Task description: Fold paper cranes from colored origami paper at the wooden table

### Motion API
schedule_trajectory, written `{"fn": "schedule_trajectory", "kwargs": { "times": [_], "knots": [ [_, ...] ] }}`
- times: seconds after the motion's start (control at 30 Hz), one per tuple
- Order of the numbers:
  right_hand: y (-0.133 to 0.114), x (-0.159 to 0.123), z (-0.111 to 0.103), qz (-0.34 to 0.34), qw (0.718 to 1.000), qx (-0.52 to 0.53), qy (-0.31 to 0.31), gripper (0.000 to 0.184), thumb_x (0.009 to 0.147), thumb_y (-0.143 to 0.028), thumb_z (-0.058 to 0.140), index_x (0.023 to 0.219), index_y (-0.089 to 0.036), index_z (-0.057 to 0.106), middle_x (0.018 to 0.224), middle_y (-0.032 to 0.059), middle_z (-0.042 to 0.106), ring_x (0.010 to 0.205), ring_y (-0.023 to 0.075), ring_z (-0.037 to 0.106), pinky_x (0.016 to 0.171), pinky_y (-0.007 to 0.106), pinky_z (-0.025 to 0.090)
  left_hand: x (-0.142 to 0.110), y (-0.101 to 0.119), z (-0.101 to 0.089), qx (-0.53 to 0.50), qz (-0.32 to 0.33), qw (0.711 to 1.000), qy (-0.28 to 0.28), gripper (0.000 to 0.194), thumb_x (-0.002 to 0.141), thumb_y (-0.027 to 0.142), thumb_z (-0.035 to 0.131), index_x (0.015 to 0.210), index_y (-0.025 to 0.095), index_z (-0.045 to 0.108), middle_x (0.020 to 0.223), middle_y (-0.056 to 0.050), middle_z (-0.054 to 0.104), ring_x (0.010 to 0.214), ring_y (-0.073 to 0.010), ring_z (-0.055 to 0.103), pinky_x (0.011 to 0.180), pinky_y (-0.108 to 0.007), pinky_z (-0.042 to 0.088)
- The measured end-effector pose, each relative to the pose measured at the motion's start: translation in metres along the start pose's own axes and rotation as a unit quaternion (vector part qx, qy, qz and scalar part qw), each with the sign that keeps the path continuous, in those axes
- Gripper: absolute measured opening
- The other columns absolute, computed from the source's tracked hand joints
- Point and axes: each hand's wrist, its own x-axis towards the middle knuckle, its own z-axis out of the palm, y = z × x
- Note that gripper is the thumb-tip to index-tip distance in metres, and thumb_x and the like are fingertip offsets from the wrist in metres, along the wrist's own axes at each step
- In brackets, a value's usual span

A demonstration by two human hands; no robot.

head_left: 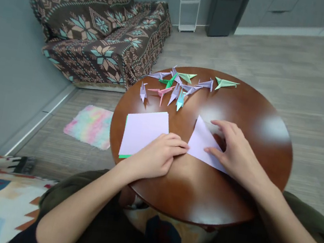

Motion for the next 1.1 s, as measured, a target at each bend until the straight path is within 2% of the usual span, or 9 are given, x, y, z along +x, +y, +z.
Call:
{"fn": "schedule_trajectory", "kwargs": {
  "times": [0.1,0.3,0.43,0.63,0.7,0.8,0.9,1.03,1.1],
  "knots": [
    [-0.001,-0.001,0.003,-0.078,0.996,-0.046,-0.018,0.035,0.098,-0.02,0.057,0.131,-0.024,0.066,0.156,0.0164,0.056,0.142,0.04,0.051,0.106,0.06,0.043,0.003,-0.002,-0.003,-0.017,-0.001,1.0,0.001,0.059,0.078,-0.005,0.044,0.125,0.015,0.073,0.126,-0.009,0.076,0.12,-0.0254,0.062,0.108,-0.046,0.053],
    [0.0,-0.004,0.008,-0.099,0.99,-0.091,-0.041,0.035,0.099,-0.013,0.05,0.114,-0.028,0.078,0.153,0.0109,0.063,0.145,0.0419,0.048,0.111,0.077,0.025,0.01,-0.012,-0.001,-0.059,-0.007,0.998,0.012,0.062,0.075,-0.008,0.04,0.114,0.019,0.079,0.121,-0.007,0.079,0.116,-0.0231,0.067,0.107,-0.045,0.055],
    [-0.002,-0.006,0.007,-0.097,0.989,-0.099,-0.047,0.036,0.101,-0.014,0.049,0.116,-0.028,0.079,0.155,0.0125,0.06,0.147,0.0425,0.047,0.112,0.08,0.025,0.014,-0.016,0.002,-0.086,-0.023,0.995,0.036,0.055,0.08,-0.008,0.04,0.106,0.019,0.079,0.114,-0.006,0.081,0.11,-0.0205,0.07,0.103,-0.041,0.056],
    [-0.003,-0.006,0.008,-0.098,0.991,-0.081,-0.038,0.026,0.104,-0.026,0.054,0.111,-0.025,0.08,0.152,0.0145,0.061,0.145,0.0421,0.049,0.113,0.08,0.026,0.025,-0.015,0.006,-0.021,-0.028,0.999,0.024,0.026,0.1,0.011,0.049,0.105,0.017,0.074,0.108,-0.008,0.078,0.102,-0.0223,0.068,0.097,-0.04,0.054],
    [-0.002,-0.006,0.009,-0.099,0.992,-0.075,-0.039,0.025,0.103,-0.027,0.055,0.112,-0.026,0.079,0.152,0.0144,0.061,0.144,0.0418,0.05,0.112,0.08,0.027,0.029,-0.015,0.009,0.001,-0.03,0.999,0.038,0.024,0.102,0.015,0.051,0.112,0.016,0.073,0.112,-0.01,0.077,0.107,-0.0239,0.066,0.1,-0.041,0.053],
    [0.0,-0.006,0.011,-0.101,0.992,-0.072,-0.038,0.025,0.103,-0.027,0.055,0.112,-0.026,0.079,0.153,0.0155,0.06,0.144,0.0413,0.05,0.112,0.079,0.026,0.034,-0.015,0.015,0.046,-0.031,0.997,0.058,0.029,0.102,0.023,0.058,0.127,0.014,0.069,0.136,-0.014,0.07,0.125,-0.0291,0.06,0.11,-0.049,0.048],
    [0.0,-0.006,0.011,-0.102,0.991,-0.076,-0.038,0.026,0.103,-0.026,0.055,0.113,-0.025,0.078,0.154,0.0171,0.059,0.144,0.0411,0.05,0.112,0.079,0.026,0.035,-0.012,0.016,0.094,-0.04,0.994,0.031,0.039,0.1,0.026,0.061,0.137,0.014,0.065,0.157,-0.015,0.056,0.143,-0.0377,0.047,0.116,-0.058,0.043],
    [-0.005,-0.01,0.003,-0.117,0.987,-0.097,-0.052,0.027,0.103,-0.027,0.054,0.115,-0.026,0.078,0.155,0.0175,0.058,0.145,0.0429,0.048,0.111,0.08,0.026,0.032,-0.001,0.012,0.103,-0.047,0.994,0.009,0.036,0.098,0.025,0.063,0.133,0.018,0.068,0.158,-0.012,0.056,0.151,-0.0404,0.039,0.118,-0.061,0.039],
    [-0.008,-0.013,-0.003,-0.126,0.985,-0.095,-0.065,0.027,0.102,-0.028,0.053,0.112,-0.025,0.079,0.152,0.0174,0.061,0.14,0.0425,0.054,0.11,0.076,0.033,0.028,0.006,0.011,0.095,-0.036,0.995,0.006,0.035,0.096,0.028,0.068,0.129,0.018,0.07,0.154,-0.012,0.06,0.152,-0.0401,0.039,0.119,-0.06,0.037]
  ]
}}
